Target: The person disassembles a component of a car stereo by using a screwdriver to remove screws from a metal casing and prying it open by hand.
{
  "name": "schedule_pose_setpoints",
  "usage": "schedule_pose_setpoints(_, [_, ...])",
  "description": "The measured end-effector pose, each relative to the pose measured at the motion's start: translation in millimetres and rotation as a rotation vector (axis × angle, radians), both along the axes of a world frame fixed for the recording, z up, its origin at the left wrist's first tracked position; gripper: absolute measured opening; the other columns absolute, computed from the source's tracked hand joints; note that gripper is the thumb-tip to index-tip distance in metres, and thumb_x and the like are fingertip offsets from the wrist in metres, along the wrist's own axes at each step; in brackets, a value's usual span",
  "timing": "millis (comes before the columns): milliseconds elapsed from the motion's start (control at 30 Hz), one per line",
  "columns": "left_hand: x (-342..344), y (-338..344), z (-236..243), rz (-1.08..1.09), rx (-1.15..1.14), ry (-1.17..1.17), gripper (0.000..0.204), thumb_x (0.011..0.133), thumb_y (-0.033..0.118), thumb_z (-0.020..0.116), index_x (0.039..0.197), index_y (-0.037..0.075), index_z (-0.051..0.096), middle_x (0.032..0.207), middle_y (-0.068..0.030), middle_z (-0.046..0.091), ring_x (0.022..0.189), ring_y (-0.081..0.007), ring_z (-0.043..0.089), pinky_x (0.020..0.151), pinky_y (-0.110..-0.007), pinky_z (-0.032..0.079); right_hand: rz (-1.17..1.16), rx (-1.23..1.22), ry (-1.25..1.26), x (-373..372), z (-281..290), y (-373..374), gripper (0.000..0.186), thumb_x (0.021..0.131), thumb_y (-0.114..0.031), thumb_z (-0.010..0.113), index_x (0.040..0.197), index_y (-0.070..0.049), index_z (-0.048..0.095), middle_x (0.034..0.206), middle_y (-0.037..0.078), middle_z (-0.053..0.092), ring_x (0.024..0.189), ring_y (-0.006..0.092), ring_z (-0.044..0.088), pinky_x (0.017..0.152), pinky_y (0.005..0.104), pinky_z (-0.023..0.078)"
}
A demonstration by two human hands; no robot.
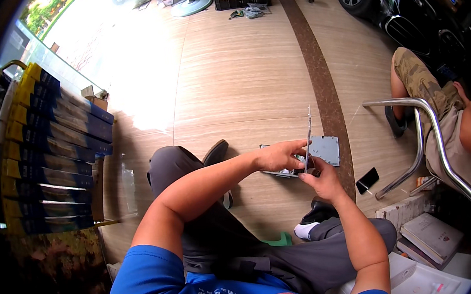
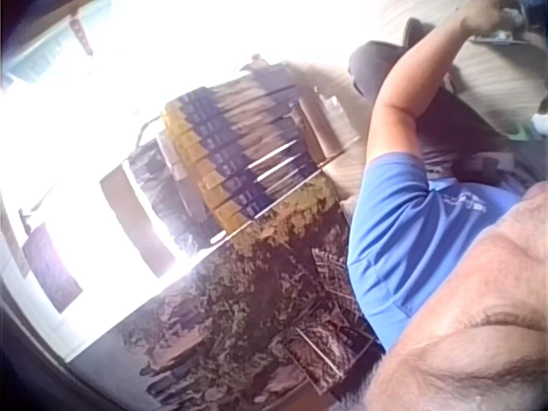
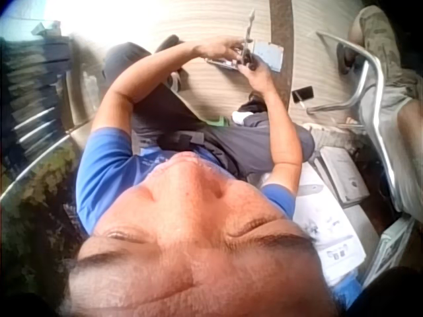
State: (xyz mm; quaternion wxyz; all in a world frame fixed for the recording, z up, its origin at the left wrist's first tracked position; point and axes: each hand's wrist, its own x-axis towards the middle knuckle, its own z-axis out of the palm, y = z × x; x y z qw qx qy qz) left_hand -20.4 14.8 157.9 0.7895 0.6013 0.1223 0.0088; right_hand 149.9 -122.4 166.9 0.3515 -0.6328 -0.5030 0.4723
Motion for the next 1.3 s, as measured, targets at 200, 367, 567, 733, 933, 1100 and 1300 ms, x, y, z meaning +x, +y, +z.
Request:
schedule_pose_setpoints(200, [1.4,0.9,-4.5,-0.015,0.048,-0.006,0.078,0.091,-0.002,0.059,0.152,0.0,0.011,0.136,-0.017,0.05,0.123,-0.0224,0.052,0.103,-0.035,0.043,-0.012,-0.009,0.03,-0.4,-0.3,-0.9,0.043,0.08,-0.014,0.074,0.118,0.0,0.06,0.101,0.006,0.067,0.092,0.0132,0.061,0.083,0.0292,0.049])
schedule_pose_setpoints(367, [2.0,-2.2,1.9,-0.017,-0.003,-0.024,0.08,0.09,0.001,0.064,0.152,0.0,0.013,0.134,-0.0165,0.052,0.122,-0.0222,0.053,0.103,-0.034,0.043,-0.021,0.022,0.076,-4.2,4.4,-0.4,0.041,0.08,-0.014,0.074,0.116,0.0,0.061,0.097,0.004,0.065,0.085,0.0113,0.057,0.077,0.0284,0.047])
schedule_pose_setpoints(567, [2.1,-2.6,-7.3,0.077,0.001,0.03,0.076,0.093,0.013,0.065,0.149,-0.004,0.018,0.125,-0.0139,0.058,0.119,-0.0209,0.055,0.104,-0.034,0.042,-0.008,0.001,0.035,-0.6,-2.9,-0.2,0.042,0.08,-0.014,0.075,0.117,0.0,0.06,0.097,0.004,0.065,0.084,0.011,0.057,0.077,0.0275,0.047])
schedule_pose_setpoints(733, [1.3,-2.8,-7.1,0.106,0.004,0.022,0.076,0.093,0.014,0.065,0.149,-0.006,0.018,0.122,-0.0134,0.06,0.116,-0.0208,0.056,0.103,-0.034,0.042,-0.003,-0.012,0.049,1.5,-7.5,-0.1,0.043,0.08,-0.013,0.075,0.118,0.0,0.06,0.096,0.003,0.065,0.084,0.0103,0.057,0.077,0.0268,0.047])
schedule_pose_setpoints(933, [2.0,-2.4,-2.8,0.071,0.0,0.022,0.072,0.093,0.007,0.061,0.149,-0.006,0.017,0.123,-0.0142,0.059,0.118,-0.0214,0.055,0.104,-0.034,0.042,-0.009,0.025,0.028,1.1,-7.3,-0.8,0.044,0.079,-0.014,0.075,0.118,0.0,0.06,0.096,0.002,0.064,0.08,0.0086,0.055,0.073,0.0252,0.046])
schedule_pose_setpoints(1100, [1.1,-2.2,-9.4,0.071,0.026,-0.005,0.072,0.093,0.004,0.06,0.15,-0.005,0.017,0.127,-0.0148,0.057,0.121,-0.0222,0.053,0.105,-0.034,0.04,-0.012,0.014,0.02,0.8,-6.1,-0.4,0.045,0.078,-0.015,0.075,0.117,0.0,0.06,0.097,0.004,0.065,0.082,0.0107,0.057,0.075,0.027,0.047])
schedule_pose_setpoints(1300, [1.7,-1.4,-10.4,0.048,0.067,0.013,0.075,0.092,0.003,0.061,0.15,-0.004,0.015,0.128,-0.0149,0.056,0.123,-0.0223,0.052,0.106,-0.034,0.039,-0.021,-0.024,0.025,0.3,-1.8,-0.5,0.045,0.078,-0.016,0.075,0.117,0.0,0.06,0.098,0.006,0.066,0.089,0.0136,0.061,0.08,0.0296,0.049])
